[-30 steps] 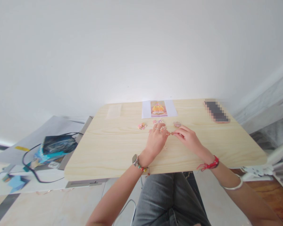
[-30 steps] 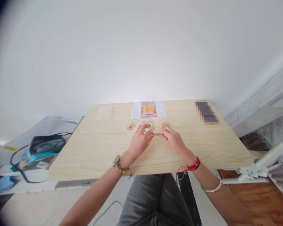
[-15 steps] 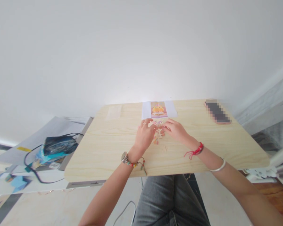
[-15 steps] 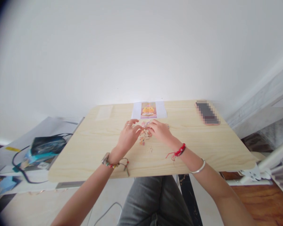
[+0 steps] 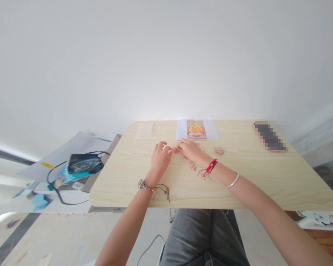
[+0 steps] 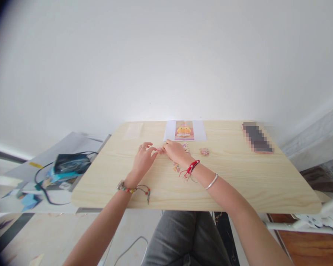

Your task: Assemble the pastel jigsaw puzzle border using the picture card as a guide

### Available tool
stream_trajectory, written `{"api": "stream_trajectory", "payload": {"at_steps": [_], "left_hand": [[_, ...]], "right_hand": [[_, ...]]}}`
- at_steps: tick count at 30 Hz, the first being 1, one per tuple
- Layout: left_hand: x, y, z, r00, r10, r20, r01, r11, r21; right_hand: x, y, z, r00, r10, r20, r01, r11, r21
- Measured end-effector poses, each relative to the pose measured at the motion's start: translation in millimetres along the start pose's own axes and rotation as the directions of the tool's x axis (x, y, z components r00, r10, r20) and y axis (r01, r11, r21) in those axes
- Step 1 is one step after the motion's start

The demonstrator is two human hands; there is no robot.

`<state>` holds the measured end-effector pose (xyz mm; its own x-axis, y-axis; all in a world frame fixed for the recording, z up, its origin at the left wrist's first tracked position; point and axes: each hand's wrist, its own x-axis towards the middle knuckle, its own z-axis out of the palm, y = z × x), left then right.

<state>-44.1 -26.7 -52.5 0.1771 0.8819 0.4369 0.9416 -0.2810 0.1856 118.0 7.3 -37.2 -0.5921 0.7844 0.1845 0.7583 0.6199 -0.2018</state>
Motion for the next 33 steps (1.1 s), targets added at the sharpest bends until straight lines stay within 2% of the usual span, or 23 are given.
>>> {"api": "stream_trajectory", "payload": {"at_steps": [4, 8, 11, 14, 22, 29, 33], "left_hand": [[-6.8, 6.9, -10.1, 1.0, -0.015, 0.025, 0.015, 1.0, -0.016], [-27.1, 24.2, -21.6, 0.999, 0.035, 0.026, -0.034, 0.998, -0.05], [-43.8, 40.8, -22.4, 0.99, 0.121, 0.068, -0.112, 0.986, -0.121], [-50.9, 53.8, -18.2, 0.981, 0.161, 0.106, -0.141, 0.975, -0.169], [-39.6, 63.8, -13.1, 0.959, 0.213, 0.188, -0.178, 0.966, -0.188], [-41.5, 62.1, -10.0, 0.959, 0.197, 0.204, -0.147, 0.961, -0.235], [-41.7, 59.2, -5.7, 0.965, 0.21, 0.158, -0.161, 0.948, -0.276]], "right_hand": [[-22.3, 7.0, -12.5, 0.999, 0.013, -0.047, -0.01, 0.997, 0.079], [-62.8, 20.6, -25.4, 0.994, 0.037, -0.106, -0.016, 0.98, 0.201], [-93.8, 25.8, -28.7, 0.999, -0.008, -0.054, 0.021, 0.969, 0.245], [-111.6, 19.7, -25.3, 1.0, -0.029, 0.01, 0.026, 0.967, 0.254], [-100.9, -11.3, -11.5, 0.994, 0.099, 0.041, -0.103, 0.987, 0.119], [-98.9, -10.0, -8.0, 0.999, 0.027, 0.031, -0.027, 1.0, -0.011], [-100.6, -8.3, -9.6, 1.0, -0.011, -0.007, 0.01, 0.997, -0.082]]}}
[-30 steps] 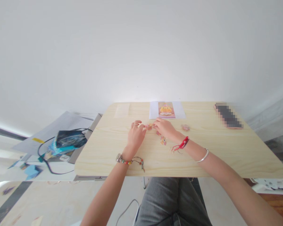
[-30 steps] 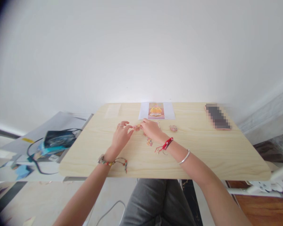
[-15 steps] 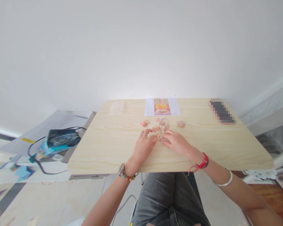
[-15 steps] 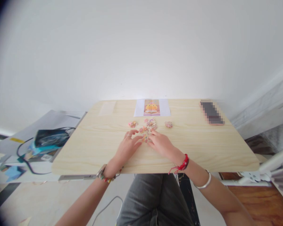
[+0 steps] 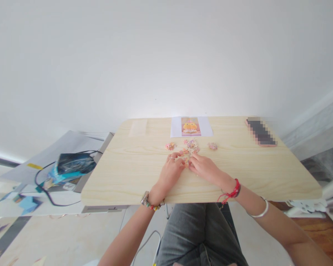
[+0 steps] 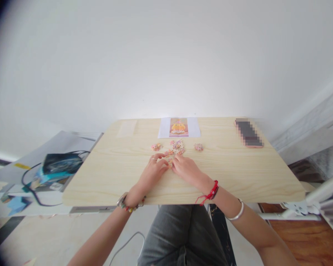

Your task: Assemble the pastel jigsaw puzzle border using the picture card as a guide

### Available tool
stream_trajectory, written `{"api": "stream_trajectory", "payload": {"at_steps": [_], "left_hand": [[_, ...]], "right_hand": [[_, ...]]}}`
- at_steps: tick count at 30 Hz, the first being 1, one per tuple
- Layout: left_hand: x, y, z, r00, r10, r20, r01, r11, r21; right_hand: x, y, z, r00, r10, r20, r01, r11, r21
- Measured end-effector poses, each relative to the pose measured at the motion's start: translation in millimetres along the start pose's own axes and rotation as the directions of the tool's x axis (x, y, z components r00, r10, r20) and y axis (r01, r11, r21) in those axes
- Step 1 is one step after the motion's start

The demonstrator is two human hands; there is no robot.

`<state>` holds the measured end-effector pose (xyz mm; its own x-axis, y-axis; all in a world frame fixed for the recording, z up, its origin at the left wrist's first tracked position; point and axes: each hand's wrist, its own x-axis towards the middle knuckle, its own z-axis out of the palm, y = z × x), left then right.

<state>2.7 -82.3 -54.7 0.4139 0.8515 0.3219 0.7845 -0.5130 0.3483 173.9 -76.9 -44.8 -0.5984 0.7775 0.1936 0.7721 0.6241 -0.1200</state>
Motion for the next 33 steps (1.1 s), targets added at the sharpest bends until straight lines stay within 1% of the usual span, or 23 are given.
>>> {"api": "stream_trajectory", "payload": {"at_steps": [5, 8, 12, 16, 25, 29, 33], "left_hand": [[3.6, 0.2, -0.6, 0.989, 0.101, -0.106, -0.099, 0.995, 0.02], [9.4, 6.6, -4.3, 0.98, 0.145, -0.136, -0.141, 0.989, 0.04], [19.2, 18.9, -8.1, 0.979, 0.16, -0.123, -0.155, 0.987, 0.049], [25.8, 27.5, -9.7, 0.982, 0.151, -0.109, -0.146, 0.988, 0.051], [25.5, 27.2, -11.1, 0.985, 0.135, -0.107, -0.133, 0.991, 0.026], [30.5, 32.1, -6.3, 0.984, 0.151, -0.093, -0.148, 0.988, 0.03], [46.4, 41.4, 7.0, 0.977, 0.196, -0.083, -0.193, 0.98, 0.046]], "right_hand": [[-4.1, 2.1, -8.5, 0.998, -0.004, -0.058, 0.003, 1.0, -0.019], [-8.6, 5.5, -15.2, 0.996, 0.003, -0.092, -0.003, 1.0, 0.004], [-15.0, 13.3, -21.4, 0.989, 0.025, -0.145, -0.021, 0.999, 0.032], [-19.2, 19.4, -25.1, 0.988, 0.046, -0.151, -0.043, 0.999, 0.023], [-19.0, 20.5, -26.2, 0.988, 0.025, -0.152, -0.015, 0.998, 0.064], [-25.3, 28.6, -28.1, 0.989, 0.014, -0.146, -0.011, 1.0, 0.022], [-36.4, 47.5, -29.4, 0.986, 0.012, -0.164, -0.013, 1.0, -0.003]]}}
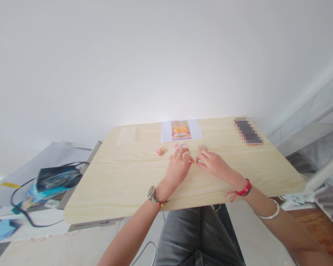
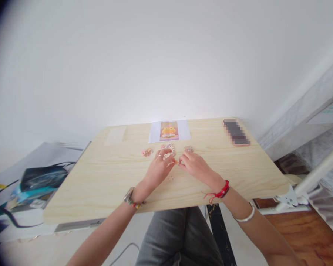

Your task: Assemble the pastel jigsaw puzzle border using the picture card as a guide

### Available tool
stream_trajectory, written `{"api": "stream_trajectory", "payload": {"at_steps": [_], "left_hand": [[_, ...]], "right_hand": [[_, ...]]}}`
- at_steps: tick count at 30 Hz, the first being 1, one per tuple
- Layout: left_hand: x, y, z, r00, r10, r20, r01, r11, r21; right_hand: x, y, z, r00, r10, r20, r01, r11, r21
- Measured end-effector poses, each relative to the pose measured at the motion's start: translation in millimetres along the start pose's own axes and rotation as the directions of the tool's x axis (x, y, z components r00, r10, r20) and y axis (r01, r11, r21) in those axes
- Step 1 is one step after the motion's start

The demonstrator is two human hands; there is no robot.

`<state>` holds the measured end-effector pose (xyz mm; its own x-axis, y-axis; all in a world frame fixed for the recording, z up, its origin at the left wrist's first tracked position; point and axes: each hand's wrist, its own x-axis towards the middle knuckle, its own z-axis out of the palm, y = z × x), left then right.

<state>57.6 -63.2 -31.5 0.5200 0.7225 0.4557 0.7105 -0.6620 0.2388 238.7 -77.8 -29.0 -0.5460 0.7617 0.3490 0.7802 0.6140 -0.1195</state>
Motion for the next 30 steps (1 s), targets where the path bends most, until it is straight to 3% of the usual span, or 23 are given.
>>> {"api": "stream_trajectory", "payload": {"at_steps": [9, 13, 17, 23, 27, 30], "left_hand": [[40.8, 12.4, 35.8, 0.992, -0.014, 0.122, 0.012, 1.0, 0.021], [37.3, 7.4, 30.9, 0.992, -0.043, 0.123, 0.038, 0.999, 0.036], [13.5, -4.1, 9.9, 0.995, -0.065, 0.081, 0.063, 0.998, 0.022], [-44.0, -8.6, -18.7, 0.992, -0.119, 0.04, 0.117, 0.992, 0.05], [-64.5, -3.0, -19.2, 0.99, -0.133, 0.055, 0.131, 0.991, 0.037], [-63.7, -2.2, -14.0, 0.988, -0.138, 0.072, 0.137, 0.99, 0.026]], "right_hand": [[-8.9, 38.1, 6.8, 0.993, 0.111, 0.046, -0.102, 0.981, -0.163], [-9.1, 44.1, 12.2, 0.987, 0.154, 0.039, -0.142, 0.967, -0.21], [-10.6, 43.5, 9.5, 0.979, 0.202, 0.018, -0.194, 0.96, -0.201], [-18.0, 20.5, -0.7, 0.983, 0.185, 0.017, -0.185, 0.982, 0.043], [-19.0, -11.3, -0.3, 0.988, 0.092, 0.122, -0.115, 0.974, 0.195], [-17.2, -34.9, 4.9, 0.979, 0.116, 0.168, -0.147, 0.972, 0.183]]}}
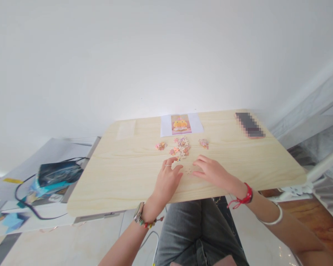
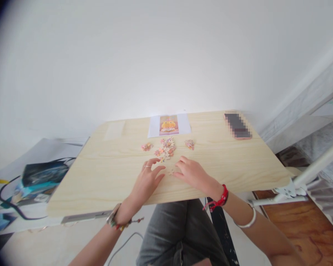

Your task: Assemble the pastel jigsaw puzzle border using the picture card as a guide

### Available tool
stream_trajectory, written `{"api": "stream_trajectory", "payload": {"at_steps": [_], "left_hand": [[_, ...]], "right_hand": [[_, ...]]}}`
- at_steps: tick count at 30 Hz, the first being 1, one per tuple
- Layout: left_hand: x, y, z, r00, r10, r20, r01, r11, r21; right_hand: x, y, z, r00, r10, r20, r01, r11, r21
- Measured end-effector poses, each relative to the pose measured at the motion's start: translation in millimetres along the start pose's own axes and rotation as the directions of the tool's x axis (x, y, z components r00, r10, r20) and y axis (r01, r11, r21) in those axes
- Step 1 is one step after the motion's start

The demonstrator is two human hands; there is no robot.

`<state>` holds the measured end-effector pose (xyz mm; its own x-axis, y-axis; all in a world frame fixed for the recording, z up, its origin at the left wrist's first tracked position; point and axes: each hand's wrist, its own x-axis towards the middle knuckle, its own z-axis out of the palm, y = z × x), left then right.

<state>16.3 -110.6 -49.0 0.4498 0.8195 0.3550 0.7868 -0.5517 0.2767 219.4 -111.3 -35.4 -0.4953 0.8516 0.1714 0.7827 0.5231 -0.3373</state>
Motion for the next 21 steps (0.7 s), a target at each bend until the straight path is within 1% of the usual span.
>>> {"api": "stream_trajectory", "payload": {"at_steps": [2, 5, 8, 11, 13, 16, 18, 21], "left_hand": [[5.0, -0.6, 3.1, 1.0, 0.011, 0.011, -0.011, 1.0, -0.001], [12.3, -1.7, 5.9, 0.997, 0.066, 0.048, -0.066, 0.998, -0.007], [15.4, -2.3, 6.4, 0.992, 0.094, 0.079, -0.093, 0.995, -0.022], [15.0, -3.3, 5.6, 0.995, 0.062, 0.083, -0.058, 0.997, -0.05], [14.5, -4.4, 5.1, 0.995, 0.043, 0.087, -0.037, 0.996, -0.077], [15.4, -5.5, 4.9, 0.996, 0.041, 0.078, -0.034, 0.995, -0.095], [17.0, -5.1, 4.9, 0.998, 0.047, 0.041, -0.044, 0.995, -0.09], [19.7, -2.6, 4.4, 0.998, 0.018, -0.061, -0.023, 0.997, -0.078]], "right_hand": [[0.0, -11.1, 7.8, 0.999, 0.045, -0.006, -0.045, 0.998, -0.037], [0.2, -20.9, 19.1, 0.996, 0.089, -0.03, -0.091, 0.992, -0.088], [1.6, -23.7, 25.7, 0.996, 0.084, -0.042, -0.088, 0.989, -0.118], [3.7, -21.4, 26.0, 0.997, 0.064, -0.04, -0.068, 0.991, -0.112], [5.3, -17.8, 23.9, 0.997, 0.062, -0.04, -0.065, 0.996, -0.069], [9.0, -11.7, 20.3, 0.995, 0.083, -0.059, -0.08, 0.996, 0.05], [13.0, -8.6, 18.6, 0.99, 0.109, -0.086, -0.095, 0.984, 0.153], [20.2, -6.3, 16.7, 0.975, 0.196, -0.1, -0.157, 0.938, 0.307]]}}
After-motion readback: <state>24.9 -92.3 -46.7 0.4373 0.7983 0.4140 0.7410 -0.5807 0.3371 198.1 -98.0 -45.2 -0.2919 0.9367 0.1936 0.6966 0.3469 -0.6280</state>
